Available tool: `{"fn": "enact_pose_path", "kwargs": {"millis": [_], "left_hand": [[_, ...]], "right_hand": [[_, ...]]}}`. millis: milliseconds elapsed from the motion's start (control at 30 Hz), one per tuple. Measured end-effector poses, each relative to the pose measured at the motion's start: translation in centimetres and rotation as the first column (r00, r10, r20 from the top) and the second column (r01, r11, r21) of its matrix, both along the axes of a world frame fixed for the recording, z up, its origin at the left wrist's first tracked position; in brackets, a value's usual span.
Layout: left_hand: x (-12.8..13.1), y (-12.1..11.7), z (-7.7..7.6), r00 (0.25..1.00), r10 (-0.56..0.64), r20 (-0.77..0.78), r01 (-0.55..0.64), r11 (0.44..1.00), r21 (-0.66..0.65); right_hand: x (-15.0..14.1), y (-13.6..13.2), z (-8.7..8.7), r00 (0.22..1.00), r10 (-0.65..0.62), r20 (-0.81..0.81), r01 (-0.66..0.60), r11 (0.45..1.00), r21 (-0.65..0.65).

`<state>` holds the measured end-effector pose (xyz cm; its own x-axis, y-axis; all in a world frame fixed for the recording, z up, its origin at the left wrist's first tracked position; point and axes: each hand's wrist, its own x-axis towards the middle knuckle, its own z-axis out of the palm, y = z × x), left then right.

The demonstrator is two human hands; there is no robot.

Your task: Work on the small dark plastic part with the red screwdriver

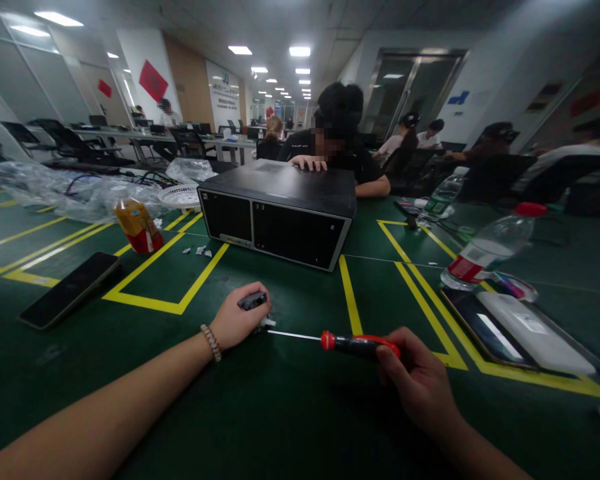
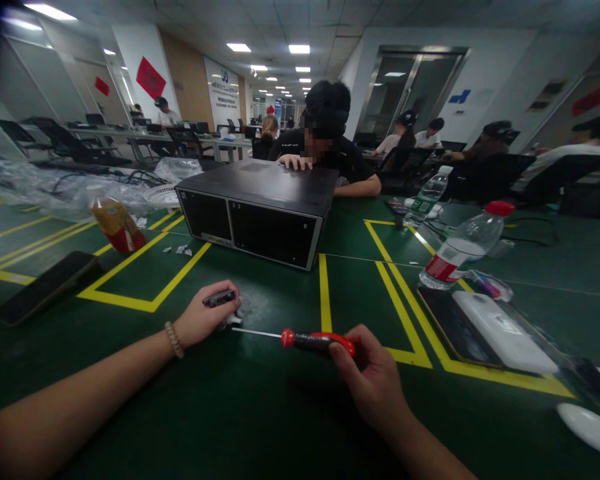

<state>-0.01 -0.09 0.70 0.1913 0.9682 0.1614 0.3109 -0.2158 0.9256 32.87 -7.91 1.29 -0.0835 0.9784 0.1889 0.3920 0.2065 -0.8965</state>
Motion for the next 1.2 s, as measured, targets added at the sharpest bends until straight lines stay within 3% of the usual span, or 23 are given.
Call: {"fn": "enact_pose_path", "kwargs": {"millis": [267, 567, 900, 1000, 1200], "left_hand": [[-0.3, -0.1, -0.3, 0.998, 0.025, -0.055, -0.026, 1.0, -0.011], [-0.7, -0.5, 0.3, 0.996, 0.028, -0.084, -0.03, 0.999, -0.018], [-1.8, -1.7, 0.7, 0.984, 0.157, 0.078, -0.155, 0.987, -0.039], [-1.9, -1.6, 0.7, 0.989, 0.131, 0.064, -0.127, 0.99, -0.061], [-2.8, -1.8, 0.7, 0.994, -0.016, -0.108, 0.014, 1.0, -0.022]], "right_hand": [[-0.8, 0.0, -0.1, 1.0, -0.003, -0.028, 0.002, 0.999, -0.045], [-0.9, -0.3, -0.1, 0.995, 0.096, -0.041, -0.095, 0.995, 0.038], [-0.7, -0.4, 0.2, 0.989, 0.123, 0.087, -0.124, 0.992, 0.009], [-0.6, -0.4, 0.2, 0.989, 0.122, 0.082, -0.121, 0.993, -0.013], [-0.6, -0.3, -0.2, 0.998, 0.049, 0.048, -0.049, 0.999, 0.008]]}}
